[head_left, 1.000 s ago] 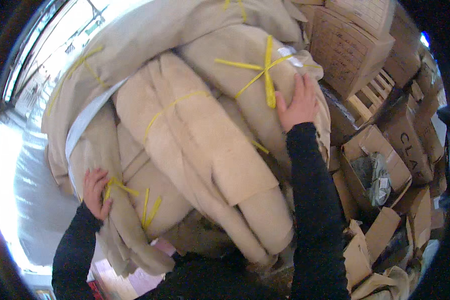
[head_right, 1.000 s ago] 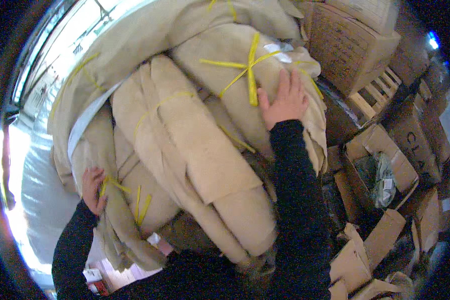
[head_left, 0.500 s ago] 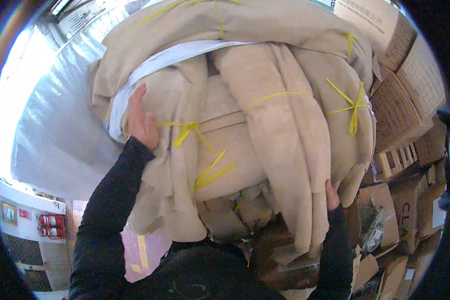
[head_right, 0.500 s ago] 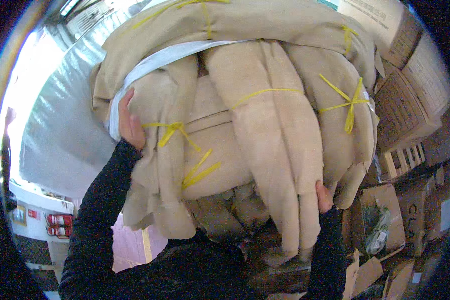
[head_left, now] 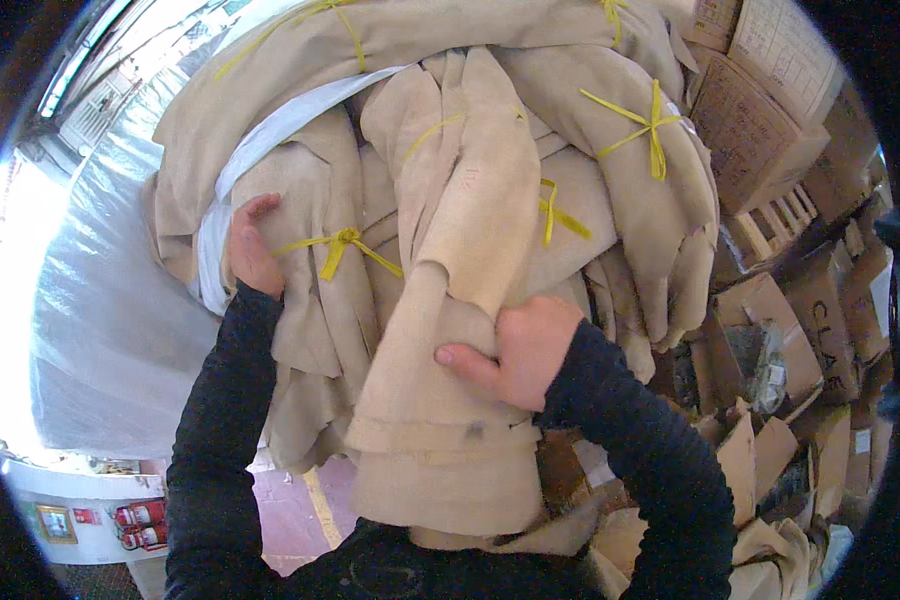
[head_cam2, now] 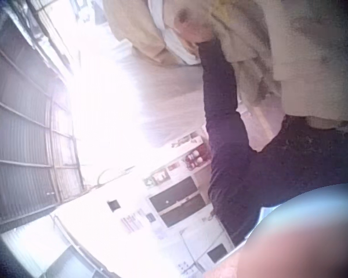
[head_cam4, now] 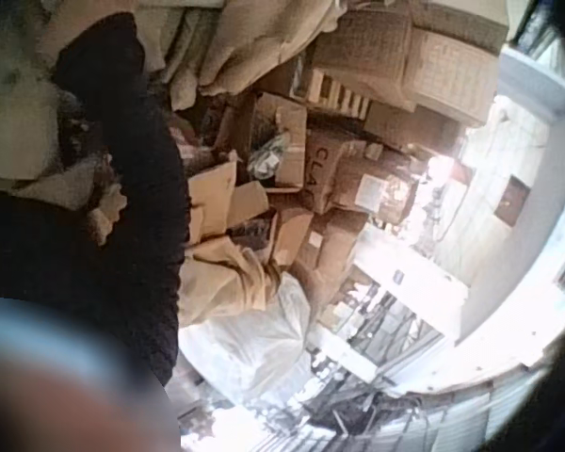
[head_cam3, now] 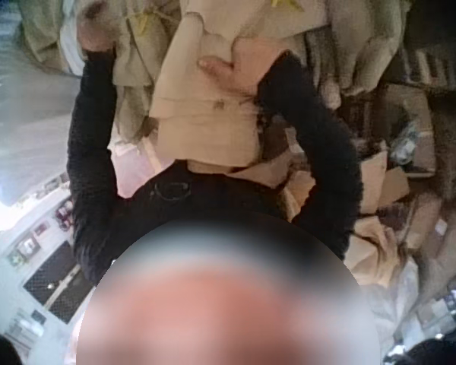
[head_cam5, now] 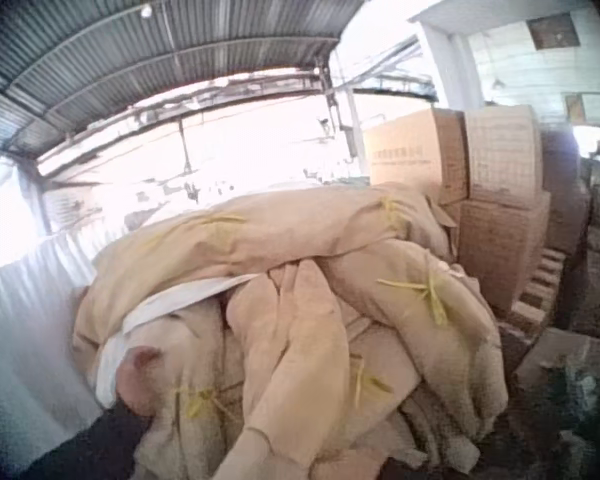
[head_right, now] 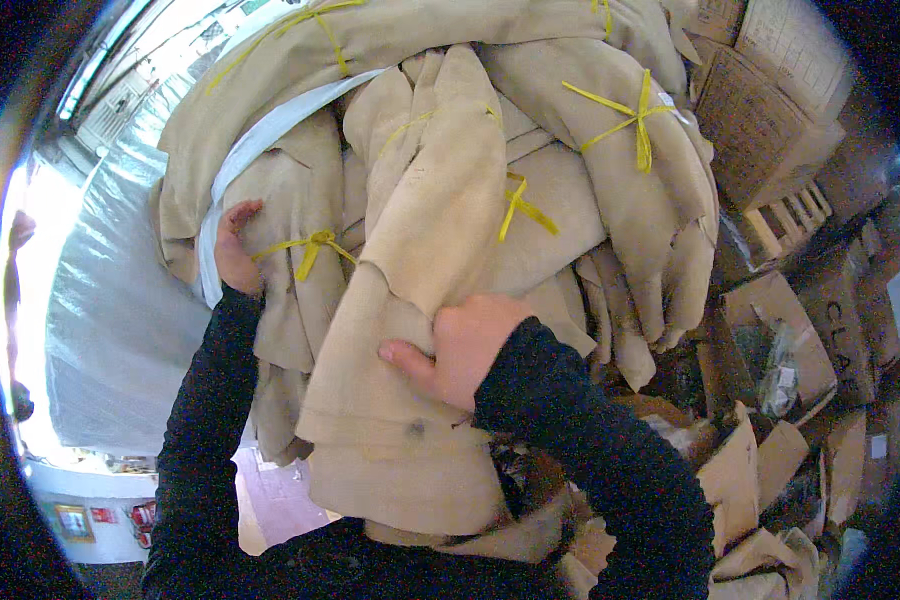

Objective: The person selects a bundle of beige fabric from a pile, places it on a table, and uses a utility knife to cut a rectangular piece. They then fold the cut piece and tie it with a yellow string.

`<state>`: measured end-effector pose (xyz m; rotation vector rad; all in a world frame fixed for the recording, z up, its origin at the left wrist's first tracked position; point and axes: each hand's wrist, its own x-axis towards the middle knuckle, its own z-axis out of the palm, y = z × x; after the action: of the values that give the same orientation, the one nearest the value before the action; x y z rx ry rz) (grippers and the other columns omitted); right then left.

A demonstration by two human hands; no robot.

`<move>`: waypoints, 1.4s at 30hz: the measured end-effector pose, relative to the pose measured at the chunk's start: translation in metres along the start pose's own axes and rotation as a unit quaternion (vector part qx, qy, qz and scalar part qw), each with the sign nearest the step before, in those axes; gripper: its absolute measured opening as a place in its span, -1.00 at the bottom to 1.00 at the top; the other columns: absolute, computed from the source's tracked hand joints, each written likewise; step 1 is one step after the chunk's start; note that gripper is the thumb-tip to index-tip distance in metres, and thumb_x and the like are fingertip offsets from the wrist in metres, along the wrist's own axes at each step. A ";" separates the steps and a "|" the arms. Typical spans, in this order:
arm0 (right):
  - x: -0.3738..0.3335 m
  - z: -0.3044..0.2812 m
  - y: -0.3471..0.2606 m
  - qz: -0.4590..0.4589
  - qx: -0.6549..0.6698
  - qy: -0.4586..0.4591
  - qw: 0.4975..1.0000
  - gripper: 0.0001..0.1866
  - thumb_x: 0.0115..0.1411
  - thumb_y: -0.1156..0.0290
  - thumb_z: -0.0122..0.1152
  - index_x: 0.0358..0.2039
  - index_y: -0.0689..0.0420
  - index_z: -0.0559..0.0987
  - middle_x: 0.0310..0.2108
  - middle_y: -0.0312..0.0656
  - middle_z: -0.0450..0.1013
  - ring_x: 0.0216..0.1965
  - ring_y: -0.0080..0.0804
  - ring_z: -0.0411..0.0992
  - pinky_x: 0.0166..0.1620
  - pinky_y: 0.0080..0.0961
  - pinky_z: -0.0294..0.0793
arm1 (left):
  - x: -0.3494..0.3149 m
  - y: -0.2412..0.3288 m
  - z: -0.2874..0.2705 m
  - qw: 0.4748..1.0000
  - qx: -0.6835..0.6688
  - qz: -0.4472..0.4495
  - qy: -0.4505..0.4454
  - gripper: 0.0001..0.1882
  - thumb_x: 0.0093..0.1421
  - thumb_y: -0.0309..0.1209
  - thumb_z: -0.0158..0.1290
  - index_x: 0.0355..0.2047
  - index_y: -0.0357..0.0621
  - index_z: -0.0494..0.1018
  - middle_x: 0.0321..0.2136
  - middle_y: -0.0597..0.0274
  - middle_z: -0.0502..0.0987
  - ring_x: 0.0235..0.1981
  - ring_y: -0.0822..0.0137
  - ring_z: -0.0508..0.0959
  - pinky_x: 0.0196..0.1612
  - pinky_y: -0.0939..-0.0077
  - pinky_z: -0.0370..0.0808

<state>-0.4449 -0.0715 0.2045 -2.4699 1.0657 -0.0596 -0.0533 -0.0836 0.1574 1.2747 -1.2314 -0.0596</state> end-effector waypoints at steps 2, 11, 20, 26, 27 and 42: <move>0.004 0.015 0.014 0.001 0.057 0.030 0.998 -0.33 0.06 -0.21 0.08 -0.43 0.31 0.55 -0.64 0.12 0.44 -0.55 0.02 0.48 -0.43 -0.21 0.49 | -0.003 0.008 0.004 0.993 0.113 0.034 -0.022 -0.50 0.31 -0.07 -0.31 -0.17 -0.24 0.43 -0.27 0.05 0.50 -0.13 0.15 0.48 0.02 0.37 0.33; -0.084 -0.053 0.103 0.222 -0.060 0.155 0.961 -0.65 0.08 0.12 0.21 -0.41 0.21 0.53 -0.55 -0.04 0.44 -0.51 -0.19 0.46 -0.39 -0.34 0.44 | -0.009 0.047 -0.081 0.959 0.228 -0.148 -0.073 -0.41 0.21 -0.11 0.02 0.10 -0.30 0.26 -0.10 -0.12 0.47 -0.09 0.15 0.48 -0.12 0.26 0.44; 0.030 0.077 -0.067 -0.086 0.099 -0.101 0.986 -0.39 0.15 -0.13 0.03 -0.23 0.29 0.48 -0.46 0.13 0.49 -0.43 0.02 0.50 -0.31 -0.21 0.48 | -0.228 0.028 -0.150 0.877 0.166 -0.376 -0.251 -0.35 0.25 -0.05 -0.06 0.16 -0.32 0.19 0.04 -0.07 0.36 0.07 0.13 0.35 0.12 0.31 0.27; 0.061 0.134 -0.140 -0.268 0.377 -0.024 0.887 -0.53 0.18 0.17 0.13 0.02 0.19 0.43 -0.06 -0.05 0.46 -0.03 -0.17 0.43 0.04 -0.39 0.36 | -0.229 0.018 -0.202 0.884 0.156 -0.325 -0.298 -0.31 0.23 -0.01 -0.05 0.18 -0.30 0.15 0.08 -0.04 0.31 0.11 0.12 0.29 0.16 0.33 0.23; 0.064 0.128 -0.156 -0.355 0.478 0.094 0.798 -0.53 0.19 0.18 0.14 0.03 0.19 0.42 -0.05 -0.07 0.46 0.00 -0.27 0.41 0.06 -0.42 0.33 | -0.210 0.019 -0.209 0.899 0.174 -0.270 -0.299 -0.30 0.23 -0.01 -0.05 0.18 -0.29 0.14 0.09 -0.05 0.31 0.11 0.11 0.29 0.16 0.32 0.23; 0.375 -0.182 -0.213 -0.106 -0.253 0.471 0.839 -0.75 0.20 0.25 0.02 -0.31 0.18 0.50 -0.47 -0.02 0.44 -0.41 -0.28 0.43 -0.32 -0.34 0.42 | 0.290 0.032 -0.133 0.763 0.555 0.326 0.064 -0.22 0.18 0.05 -0.03 0.23 -0.19 0.05 0.15 -0.10 0.19 0.16 -0.03 0.18 0.19 0.20 0.18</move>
<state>-0.0751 -0.2756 0.4072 -3.0845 1.2505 -1.3469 0.1446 -0.1650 0.3960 1.6670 -1.5692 1.4434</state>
